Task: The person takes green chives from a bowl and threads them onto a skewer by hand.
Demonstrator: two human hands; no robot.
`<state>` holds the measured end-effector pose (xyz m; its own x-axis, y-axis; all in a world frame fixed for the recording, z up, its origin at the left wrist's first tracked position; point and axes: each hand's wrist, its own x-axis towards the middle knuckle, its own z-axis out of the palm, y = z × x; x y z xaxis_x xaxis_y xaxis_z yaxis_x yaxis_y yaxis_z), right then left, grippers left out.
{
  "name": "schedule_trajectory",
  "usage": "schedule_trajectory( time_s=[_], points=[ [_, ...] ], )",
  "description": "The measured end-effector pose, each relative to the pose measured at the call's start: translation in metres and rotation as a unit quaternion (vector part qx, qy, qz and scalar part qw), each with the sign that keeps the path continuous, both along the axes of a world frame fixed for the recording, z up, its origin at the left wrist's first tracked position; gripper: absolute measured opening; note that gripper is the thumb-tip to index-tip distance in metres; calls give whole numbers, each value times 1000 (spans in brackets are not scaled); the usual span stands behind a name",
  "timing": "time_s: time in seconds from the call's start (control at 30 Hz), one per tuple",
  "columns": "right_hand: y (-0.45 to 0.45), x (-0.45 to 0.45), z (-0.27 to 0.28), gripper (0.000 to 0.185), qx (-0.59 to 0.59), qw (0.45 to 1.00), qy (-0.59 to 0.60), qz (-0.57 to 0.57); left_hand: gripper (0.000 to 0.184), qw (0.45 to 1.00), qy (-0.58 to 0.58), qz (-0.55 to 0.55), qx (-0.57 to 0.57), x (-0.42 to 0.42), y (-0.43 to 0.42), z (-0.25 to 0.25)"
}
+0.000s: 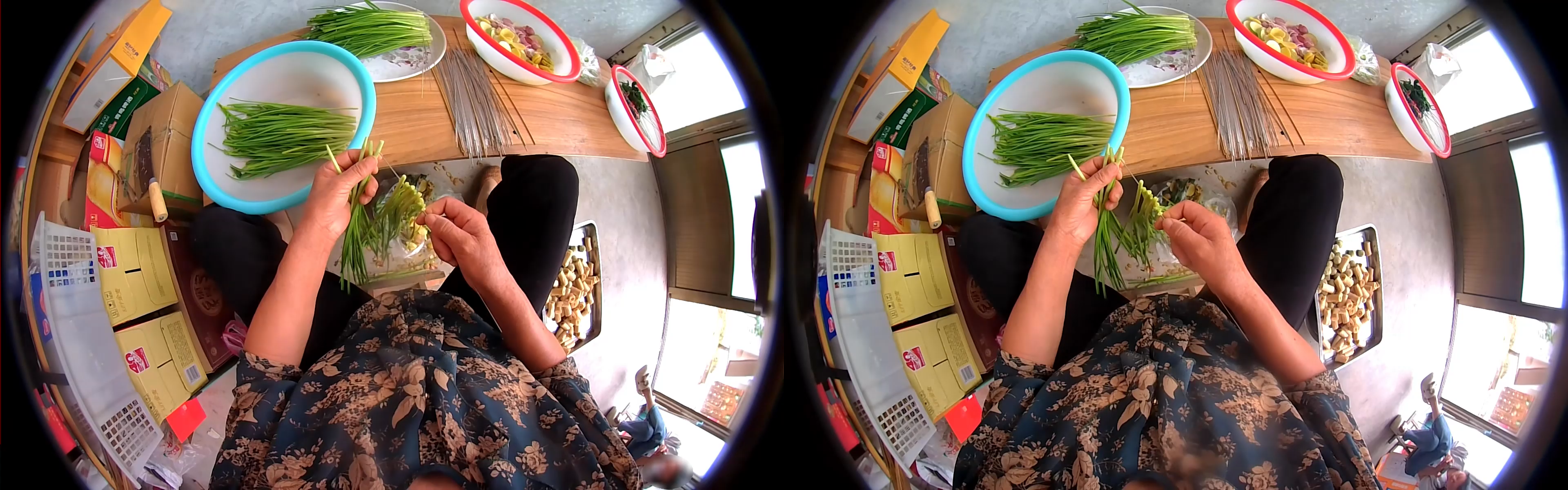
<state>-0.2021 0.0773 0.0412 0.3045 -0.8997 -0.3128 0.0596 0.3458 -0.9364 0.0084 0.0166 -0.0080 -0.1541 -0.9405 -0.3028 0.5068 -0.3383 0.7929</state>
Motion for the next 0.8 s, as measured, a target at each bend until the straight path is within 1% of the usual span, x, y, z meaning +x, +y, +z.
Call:
schedule_trajectory(
  time_s=[0.17,0.27,0.33,0.67,0.73,0.8],
  points=[
    [0,0,0,16,1,1000,-7,2,13,1000,-14,3,-3,-1,1,2],
    [1,-1,2,16,5,1000,4,3,12,999,-46,8,-24,-1,0,5],
    [1,-1,4,15,10,1000,-4,5,11,996,-80,-9,-48,2,-1,3],
    [2,-5,6,15,9,1000,-21,18,12,994,-83,-33,-58,6,0,6],
    [2,-5,7,15,13,999,-25,18,12,992,-106,-33,-60,7,0,7],
    [2,-6,8,15,16,999,-23,18,13,992,-104,-36,-65,8,0,6]
  ],
)
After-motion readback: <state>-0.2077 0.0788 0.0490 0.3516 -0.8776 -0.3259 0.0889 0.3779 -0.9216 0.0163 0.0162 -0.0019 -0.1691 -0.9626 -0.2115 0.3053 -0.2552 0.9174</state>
